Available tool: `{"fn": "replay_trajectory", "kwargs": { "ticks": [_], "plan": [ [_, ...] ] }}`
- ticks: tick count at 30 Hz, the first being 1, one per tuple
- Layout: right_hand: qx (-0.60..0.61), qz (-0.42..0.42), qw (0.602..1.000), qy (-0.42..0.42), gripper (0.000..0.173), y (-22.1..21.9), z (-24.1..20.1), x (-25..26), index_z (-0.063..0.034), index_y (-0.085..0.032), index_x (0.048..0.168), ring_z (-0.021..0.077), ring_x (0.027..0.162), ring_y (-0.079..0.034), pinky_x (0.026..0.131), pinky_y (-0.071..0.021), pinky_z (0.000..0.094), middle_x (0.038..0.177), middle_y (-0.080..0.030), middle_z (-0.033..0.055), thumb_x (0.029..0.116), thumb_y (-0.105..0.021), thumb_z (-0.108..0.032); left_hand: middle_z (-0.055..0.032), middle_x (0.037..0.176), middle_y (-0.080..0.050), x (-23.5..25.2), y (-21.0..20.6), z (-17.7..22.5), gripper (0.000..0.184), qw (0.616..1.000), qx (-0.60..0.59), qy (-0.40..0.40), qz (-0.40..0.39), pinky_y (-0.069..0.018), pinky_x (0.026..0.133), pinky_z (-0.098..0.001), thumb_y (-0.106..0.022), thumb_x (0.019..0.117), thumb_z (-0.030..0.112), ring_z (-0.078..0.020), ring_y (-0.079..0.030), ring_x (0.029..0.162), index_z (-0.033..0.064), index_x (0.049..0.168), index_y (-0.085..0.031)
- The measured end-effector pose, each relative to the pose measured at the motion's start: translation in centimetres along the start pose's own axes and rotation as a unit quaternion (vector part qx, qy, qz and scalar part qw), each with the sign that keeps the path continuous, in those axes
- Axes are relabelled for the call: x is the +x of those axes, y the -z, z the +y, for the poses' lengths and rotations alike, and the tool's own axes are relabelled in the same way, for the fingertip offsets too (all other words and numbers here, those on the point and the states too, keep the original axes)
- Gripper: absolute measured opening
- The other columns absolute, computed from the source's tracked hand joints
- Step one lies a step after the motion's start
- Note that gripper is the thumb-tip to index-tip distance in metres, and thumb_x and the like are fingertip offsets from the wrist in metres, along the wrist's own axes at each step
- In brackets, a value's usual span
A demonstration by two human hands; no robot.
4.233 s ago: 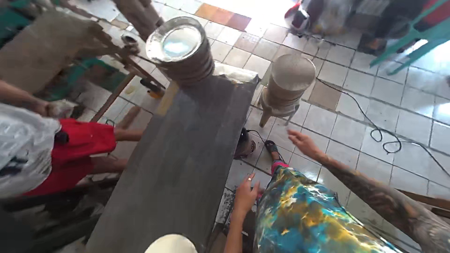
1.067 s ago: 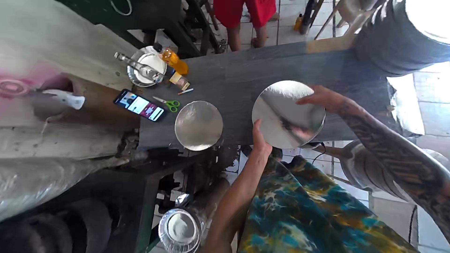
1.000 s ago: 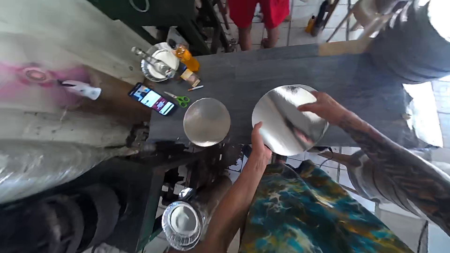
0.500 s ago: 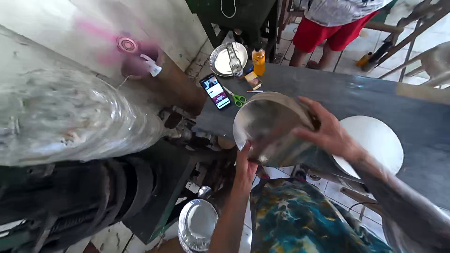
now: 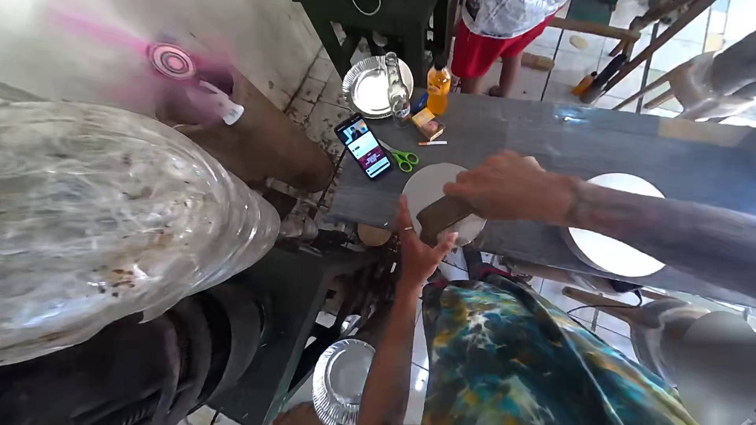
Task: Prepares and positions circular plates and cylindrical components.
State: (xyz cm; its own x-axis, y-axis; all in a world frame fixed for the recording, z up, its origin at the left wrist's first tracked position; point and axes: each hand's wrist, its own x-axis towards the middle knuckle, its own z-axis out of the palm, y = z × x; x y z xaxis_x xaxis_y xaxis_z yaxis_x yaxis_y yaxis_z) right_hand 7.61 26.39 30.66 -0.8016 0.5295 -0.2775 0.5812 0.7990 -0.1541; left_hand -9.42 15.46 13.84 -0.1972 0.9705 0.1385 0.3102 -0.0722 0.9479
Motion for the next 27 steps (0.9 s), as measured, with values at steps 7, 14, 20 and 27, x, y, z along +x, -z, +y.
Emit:
{"fn": "replay_trajectory", "kwargs": {
  "ticks": [7,14,20,27],
  "plan": [
    [0.208,0.097,0.972,0.049,0.069,-5.8,7.4,-1.4,-0.0204,-0.055,0.148,0.0366,0.115,-0.065,0.094,-0.0528,0.0597,0.128,-0.067,0.0151,0.0853,-0.082,-0.029,-0.0158,0.118,-0.069,-1.0,-0.4,-1.3,0.073,0.994,-0.08,0.067,0.037,-0.0583,0.096,-0.0314,-0.085,0.0784,0.012,-0.0125,-0.069,0.106,-0.0085,0.138,-0.048],
    [0.492,0.202,0.847,-0.015,0.094,-16.6,12.2,-1.0,-0.0088,-0.035,0.156,0.0296,0.126,-0.056,0.105,-0.0507,0.0461,0.145,-0.049,0.0207,0.0764,-0.084,-0.021,-0.0203,0.152,-0.042,-2.5,-1.3,-2.4,0.101,0.983,-0.144,0.068,0.09,-0.0529,0.102,-0.0273,-0.078,0.0824,0.019,-0.0116,-0.057,0.127,-0.0075,0.156,-0.013],
    [0.494,0.29,0.816,-0.08,0.082,-19.3,9.5,-0.1,0.0051,-0.046,0.141,0.0317,0.12,-0.061,0.104,-0.0509,0.0469,0.131,-0.059,0.0255,0.076,-0.089,-0.021,-0.0295,0.164,-0.02,-7.0,-5.2,0.0,0.106,0.973,-0.08,0.168,0.135,-0.0361,0.118,-0.0325,-0.074,0.084,0.033,-0.0221,-0.034,0.148,-0.009,0.158,-0.011],
    [0.491,0.232,0.839,-0.038,0.08,-18.0,11.6,-0.2,0.0031,-0.052,0.139,0.0302,0.114,-0.065,0.101,-0.053,0.0476,0.128,-0.063,0.0225,0.0751,-0.091,-0.024,-0.0318,0.132,-0.055,-7.5,-4.8,-0.4,0.072,0.983,0.038,0.131,0.12,-0.0517,0.103,-0.0282,-0.064,0.0957,0.013,-0.0158,-0.062,0.12,-0.0208,0.145,-0.024]
  ]
}}
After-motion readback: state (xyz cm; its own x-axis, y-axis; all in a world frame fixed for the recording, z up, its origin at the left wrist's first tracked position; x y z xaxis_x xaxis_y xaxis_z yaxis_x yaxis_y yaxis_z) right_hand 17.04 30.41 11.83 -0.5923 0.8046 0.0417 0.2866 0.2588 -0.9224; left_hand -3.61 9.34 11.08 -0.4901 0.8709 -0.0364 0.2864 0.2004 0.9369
